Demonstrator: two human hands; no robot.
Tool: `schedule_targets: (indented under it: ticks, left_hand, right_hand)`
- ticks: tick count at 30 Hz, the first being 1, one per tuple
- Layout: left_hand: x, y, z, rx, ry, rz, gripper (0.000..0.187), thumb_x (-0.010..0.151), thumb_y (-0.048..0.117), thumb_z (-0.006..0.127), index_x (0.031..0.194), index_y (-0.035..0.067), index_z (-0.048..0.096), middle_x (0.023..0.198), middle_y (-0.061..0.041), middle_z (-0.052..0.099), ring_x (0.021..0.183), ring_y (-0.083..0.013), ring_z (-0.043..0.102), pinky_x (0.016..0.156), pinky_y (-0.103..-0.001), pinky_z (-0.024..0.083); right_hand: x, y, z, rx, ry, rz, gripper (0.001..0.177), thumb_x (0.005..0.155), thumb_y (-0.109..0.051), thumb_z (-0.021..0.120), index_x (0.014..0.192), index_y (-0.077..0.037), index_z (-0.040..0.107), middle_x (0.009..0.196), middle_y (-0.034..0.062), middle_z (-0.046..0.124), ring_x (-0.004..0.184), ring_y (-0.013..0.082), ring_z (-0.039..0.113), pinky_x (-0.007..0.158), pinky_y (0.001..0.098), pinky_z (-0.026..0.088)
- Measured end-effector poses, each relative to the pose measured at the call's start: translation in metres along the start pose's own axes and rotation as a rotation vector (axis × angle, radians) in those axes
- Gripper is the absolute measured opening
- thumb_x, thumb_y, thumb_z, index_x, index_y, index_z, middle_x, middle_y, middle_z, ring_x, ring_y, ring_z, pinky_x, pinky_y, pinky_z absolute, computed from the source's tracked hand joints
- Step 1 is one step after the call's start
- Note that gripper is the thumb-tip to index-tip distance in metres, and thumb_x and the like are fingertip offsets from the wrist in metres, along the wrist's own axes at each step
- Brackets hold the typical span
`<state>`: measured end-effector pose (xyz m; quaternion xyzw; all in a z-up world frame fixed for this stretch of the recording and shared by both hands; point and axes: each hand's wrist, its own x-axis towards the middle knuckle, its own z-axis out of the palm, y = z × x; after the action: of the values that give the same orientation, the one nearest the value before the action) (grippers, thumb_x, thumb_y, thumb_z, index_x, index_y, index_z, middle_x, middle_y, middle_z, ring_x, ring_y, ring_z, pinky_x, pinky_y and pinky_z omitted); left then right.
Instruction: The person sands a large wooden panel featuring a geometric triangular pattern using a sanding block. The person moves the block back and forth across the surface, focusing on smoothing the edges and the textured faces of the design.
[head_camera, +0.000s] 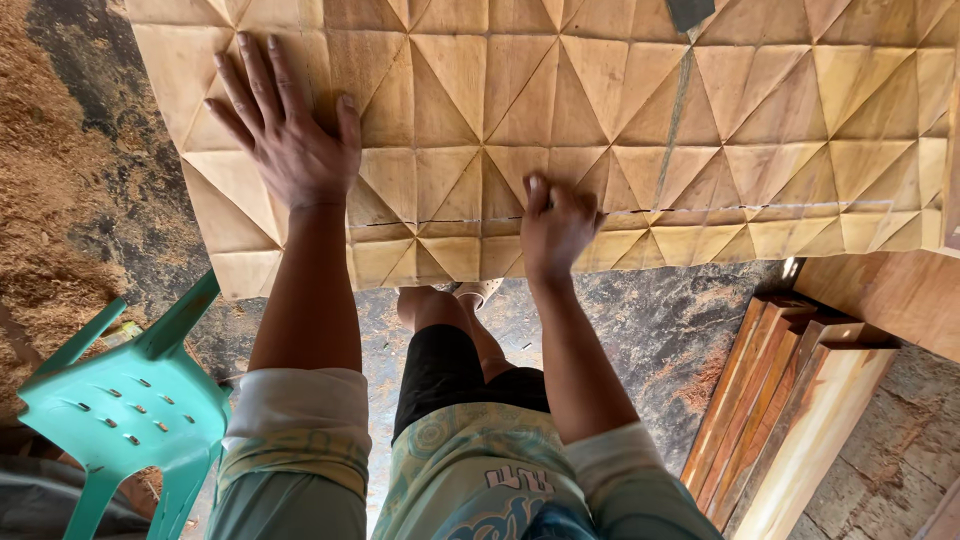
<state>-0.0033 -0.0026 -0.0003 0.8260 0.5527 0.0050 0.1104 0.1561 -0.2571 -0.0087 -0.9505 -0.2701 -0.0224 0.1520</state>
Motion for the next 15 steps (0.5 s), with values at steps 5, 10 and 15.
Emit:
schedule_targets:
  ticks: [5, 10, 15]
  left_hand:
    - [0.004, 0.003, -0.004, -0.036, 0.015, 0.000, 0.082, 0.106, 0.067, 0.031, 0.168, 0.013, 0.027, 0.174, -0.013, 0.024, 0.160, -0.0392, 0.016, 0.129, -0.066, 0.008]
    - [-0.001, 0.002, -0.005, -0.059, 0.023, 0.013, 0.083, 0.106, 0.066, 0.034, 0.167, 0.011, 0.029, 0.173, -0.015, 0.025, 0.160, -0.0411, 0.015, 0.127, -0.068, 0.007]
    - [0.001, 0.002, -0.003, -0.084, 0.041, 0.019, 0.083, 0.105, 0.065, 0.034, 0.166, 0.010, 0.030, 0.172, -0.016, 0.026, 0.159, -0.0407, 0.016, 0.126, -0.068, 0.008]
  right_hand:
    - [0.004, 0.004, 0.007, -0.033, -0.032, 0.030, 0.035, 0.097, -0.037, 0.072, 0.072, -0.012, 0.069, 0.078, 0.0083, 0.069, 0.085, 0.0291, 0.063, 0.085, 0.0469, 0.043]
    - [-0.001, 0.007, 0.010, 0.001, 0.063, -0.047, 0.026, 0.096, -0.031, 0.069, 0.075, -0.016, 0.071, 0.081, 0.0052, 0.071, 0.088, 0.0280, 0.065, 0.085, 0.0488, 0.045]
    - [0.000, 0.006, 0.010, 0.028, 0.037, 0.008, 0.031, 0.099, -0.032, 0.071, 0.075, -0.013, 0.070, 0.079, 0.0057, 0.071, 0.087, 0.0276, 0.064, 0.085, 0.0458, 0.043]
